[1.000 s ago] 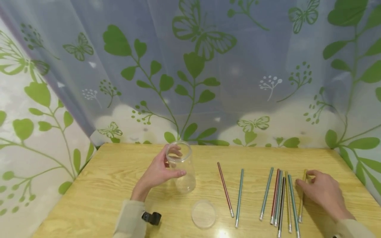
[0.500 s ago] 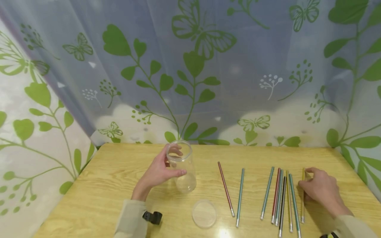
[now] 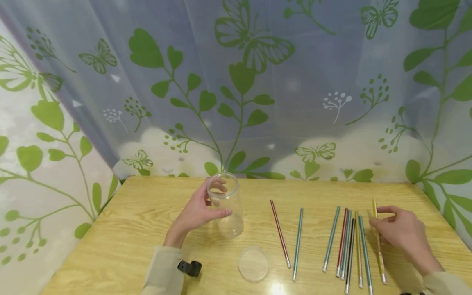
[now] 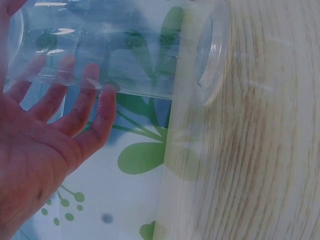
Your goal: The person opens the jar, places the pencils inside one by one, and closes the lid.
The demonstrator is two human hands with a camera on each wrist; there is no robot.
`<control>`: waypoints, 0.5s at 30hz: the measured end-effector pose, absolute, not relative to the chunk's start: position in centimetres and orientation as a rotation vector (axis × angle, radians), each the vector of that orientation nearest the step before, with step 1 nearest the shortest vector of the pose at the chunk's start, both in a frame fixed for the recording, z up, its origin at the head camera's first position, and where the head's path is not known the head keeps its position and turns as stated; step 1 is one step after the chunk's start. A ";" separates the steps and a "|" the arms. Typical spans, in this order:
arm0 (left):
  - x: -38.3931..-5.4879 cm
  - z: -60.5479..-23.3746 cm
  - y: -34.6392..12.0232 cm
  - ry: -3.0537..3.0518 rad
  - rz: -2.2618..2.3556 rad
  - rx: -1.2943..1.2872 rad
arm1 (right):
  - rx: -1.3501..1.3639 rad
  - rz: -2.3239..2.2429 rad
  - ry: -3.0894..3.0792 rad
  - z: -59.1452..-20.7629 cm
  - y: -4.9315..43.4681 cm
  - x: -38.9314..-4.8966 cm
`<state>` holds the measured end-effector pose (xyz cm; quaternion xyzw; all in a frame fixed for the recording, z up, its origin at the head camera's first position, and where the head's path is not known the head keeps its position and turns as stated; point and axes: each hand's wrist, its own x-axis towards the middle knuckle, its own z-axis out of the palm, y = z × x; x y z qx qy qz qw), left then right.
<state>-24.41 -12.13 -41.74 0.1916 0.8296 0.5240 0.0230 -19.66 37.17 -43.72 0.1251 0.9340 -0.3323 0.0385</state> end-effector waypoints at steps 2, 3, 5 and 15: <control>-24.4 -41.8 -12.1 2.568 1.621 0.594 | 0.389 -1.102 2.853 -43.3 36.9 -19.5; -24.4 -41.8 -12.1 2.569 1.619 0.595 | 0.382 -1.126 2.860 -43.0 36.8 -19.3; -24.4 -41.8 -12.1 2.569 1.618 0.599 | 0.374 -1.177 2.877 -42.6 36.5 -19.0; -24.4 -41.8 -12.2 2.574 1.624 0.605 | 0.335 -1.259 3.009 -40.4 34.2 -18.1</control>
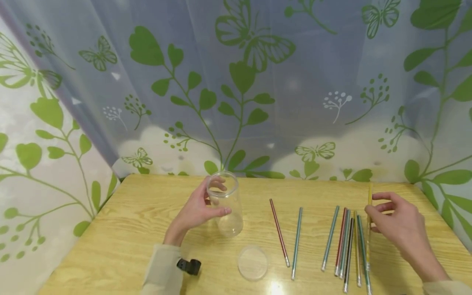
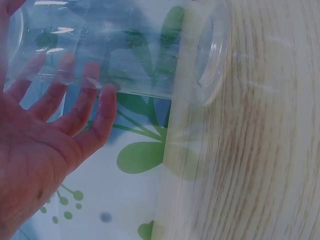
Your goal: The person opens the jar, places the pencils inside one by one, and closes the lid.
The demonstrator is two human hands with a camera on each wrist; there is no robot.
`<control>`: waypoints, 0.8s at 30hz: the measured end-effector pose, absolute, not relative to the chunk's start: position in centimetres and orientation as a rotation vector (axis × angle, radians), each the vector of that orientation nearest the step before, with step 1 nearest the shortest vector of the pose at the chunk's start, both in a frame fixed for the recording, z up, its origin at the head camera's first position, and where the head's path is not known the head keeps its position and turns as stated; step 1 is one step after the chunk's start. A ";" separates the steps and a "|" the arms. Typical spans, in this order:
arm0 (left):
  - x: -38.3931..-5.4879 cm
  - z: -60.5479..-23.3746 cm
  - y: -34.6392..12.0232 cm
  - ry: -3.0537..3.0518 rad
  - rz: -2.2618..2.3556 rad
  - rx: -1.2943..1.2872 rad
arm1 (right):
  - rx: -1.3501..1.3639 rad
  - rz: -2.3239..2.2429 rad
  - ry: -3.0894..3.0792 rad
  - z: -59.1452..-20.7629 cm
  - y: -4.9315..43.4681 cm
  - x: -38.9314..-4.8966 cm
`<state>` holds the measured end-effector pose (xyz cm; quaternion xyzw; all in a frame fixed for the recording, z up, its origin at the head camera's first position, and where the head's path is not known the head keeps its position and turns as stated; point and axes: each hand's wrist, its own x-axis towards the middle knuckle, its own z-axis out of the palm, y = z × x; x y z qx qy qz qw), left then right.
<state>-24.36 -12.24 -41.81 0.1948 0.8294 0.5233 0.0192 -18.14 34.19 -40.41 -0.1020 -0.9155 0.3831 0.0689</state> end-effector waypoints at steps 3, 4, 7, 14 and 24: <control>-24.4 -41.8 -12.3 2.578 1.622 0.608 | -0.263 1.198 -2.701 -40.1 33.4 -17.9; -24.4 -41.8 -12.4 2.576 1.622 0.610 | -0.251 1.218 -2.680 -39.9 33.2 -17.9; -24.4 -41.9 -12.4 2.562 1.627 0.614 | -0.210 1.300 -2.605 -39.5 32.6 -17.7; -24.4 -41.9 -12.5 2.544 1.634 0.638 | -0.145 1.493 -2.450 -38.1 31.4 -17.6; -24.4 -42.1 -12.4 2.524 1.660 0.657 | 0.006 1.916 -2.079 -35.8 29.6 -18.0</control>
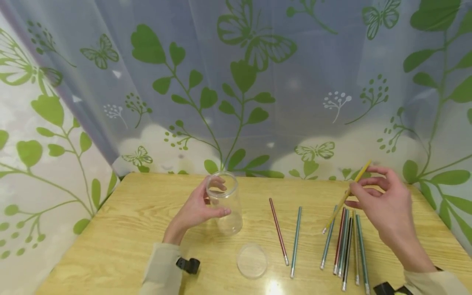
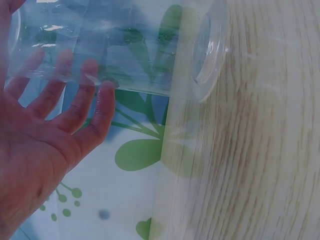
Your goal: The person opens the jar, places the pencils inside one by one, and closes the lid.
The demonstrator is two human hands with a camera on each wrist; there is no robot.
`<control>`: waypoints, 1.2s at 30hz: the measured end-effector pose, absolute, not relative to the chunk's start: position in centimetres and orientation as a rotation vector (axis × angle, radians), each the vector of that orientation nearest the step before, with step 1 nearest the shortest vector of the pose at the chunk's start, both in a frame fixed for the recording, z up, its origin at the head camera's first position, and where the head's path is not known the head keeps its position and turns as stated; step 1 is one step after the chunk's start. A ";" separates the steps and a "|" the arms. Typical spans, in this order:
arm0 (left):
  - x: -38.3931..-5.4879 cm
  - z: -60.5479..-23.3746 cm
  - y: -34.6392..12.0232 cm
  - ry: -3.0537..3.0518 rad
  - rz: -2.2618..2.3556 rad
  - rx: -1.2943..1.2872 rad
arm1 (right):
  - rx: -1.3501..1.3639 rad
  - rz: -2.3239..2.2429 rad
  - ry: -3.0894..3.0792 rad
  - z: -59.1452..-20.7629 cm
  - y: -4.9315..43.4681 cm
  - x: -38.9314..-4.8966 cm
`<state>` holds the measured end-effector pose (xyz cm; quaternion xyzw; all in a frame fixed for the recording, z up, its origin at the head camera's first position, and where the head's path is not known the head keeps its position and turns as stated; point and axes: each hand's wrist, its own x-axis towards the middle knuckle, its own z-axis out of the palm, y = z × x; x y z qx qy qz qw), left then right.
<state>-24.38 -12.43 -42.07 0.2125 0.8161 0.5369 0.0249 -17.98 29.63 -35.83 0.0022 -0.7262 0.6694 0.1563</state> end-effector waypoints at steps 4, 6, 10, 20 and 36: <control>-24.3 -42.1 -12.5 2.526 1.659 0.656 | 0.018 2.014 -1.934 -35.2 28.7 -18.0; -24.2 -42.1 -12.5 2.526 1.660 0.655 | 0.015 2.045 -1.878 -35.0 28.3 -18.0; -24.2 -42.2 -12.5 2.530 1.653 0.651 | 0.038 2.099 -1.764 -34.5 27.4 -18.1; -24.4 -42.3 -12.7 2.543 1.629 0.647 | 0.072 2.173 -1.516 -33.5 25.1 -18.4; -24.5 -42.3 -12.6 2.537 1.630 0.632 | 0.009 2.218 -1.333 -31.9 22.9 -18.7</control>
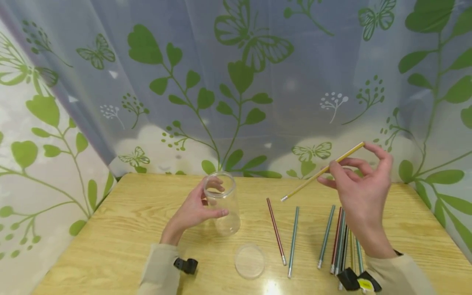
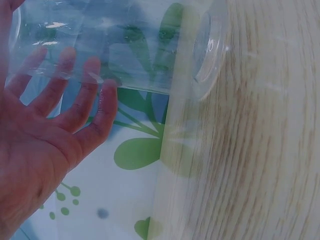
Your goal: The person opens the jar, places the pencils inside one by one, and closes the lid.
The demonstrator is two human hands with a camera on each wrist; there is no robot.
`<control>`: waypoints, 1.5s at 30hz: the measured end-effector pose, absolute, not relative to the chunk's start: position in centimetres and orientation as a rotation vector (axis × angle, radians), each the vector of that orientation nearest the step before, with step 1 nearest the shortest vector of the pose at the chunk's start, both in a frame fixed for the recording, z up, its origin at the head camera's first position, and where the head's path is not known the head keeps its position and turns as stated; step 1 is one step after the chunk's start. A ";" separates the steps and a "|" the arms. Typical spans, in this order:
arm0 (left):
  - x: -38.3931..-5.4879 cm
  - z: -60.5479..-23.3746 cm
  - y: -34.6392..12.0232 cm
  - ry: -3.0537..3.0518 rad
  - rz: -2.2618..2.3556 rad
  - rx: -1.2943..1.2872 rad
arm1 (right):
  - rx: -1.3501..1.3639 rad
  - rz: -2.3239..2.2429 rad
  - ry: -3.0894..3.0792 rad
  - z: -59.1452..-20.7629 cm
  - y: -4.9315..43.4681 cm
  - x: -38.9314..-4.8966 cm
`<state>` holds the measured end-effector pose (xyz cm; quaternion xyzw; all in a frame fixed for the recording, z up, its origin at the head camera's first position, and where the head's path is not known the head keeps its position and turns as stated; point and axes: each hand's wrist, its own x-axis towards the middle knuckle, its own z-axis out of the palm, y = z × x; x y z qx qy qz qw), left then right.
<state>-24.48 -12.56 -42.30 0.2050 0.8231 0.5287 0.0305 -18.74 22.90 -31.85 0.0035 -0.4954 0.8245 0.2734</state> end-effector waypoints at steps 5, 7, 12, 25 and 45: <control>-24.4 -42.2 -12.6 2.525 1.638 0.635 | 0.026 2.238 -1.280 -31.3 22.2 -18.9; -24.4 -42.2 -12.6 2.513 1.644 0.638 | 0.034 2.230 -1.273 -31.0 21.8 -19.0; -24.4 -42.3 -12.7 2.492 1.658 0.643 | 0.077 2.209 -1.267 -30.3 20.3 -19.2; -24.5 -42.3 -12.7 2.496 1.648 0.665 | 0.198 2.182 -1.281 -29.3 17.1 -19.5; -24.6 -42.1 -12.6 2.520 1.628 0.651 | 0.342 2.160 -1.367 -30.3 12.7 -21.4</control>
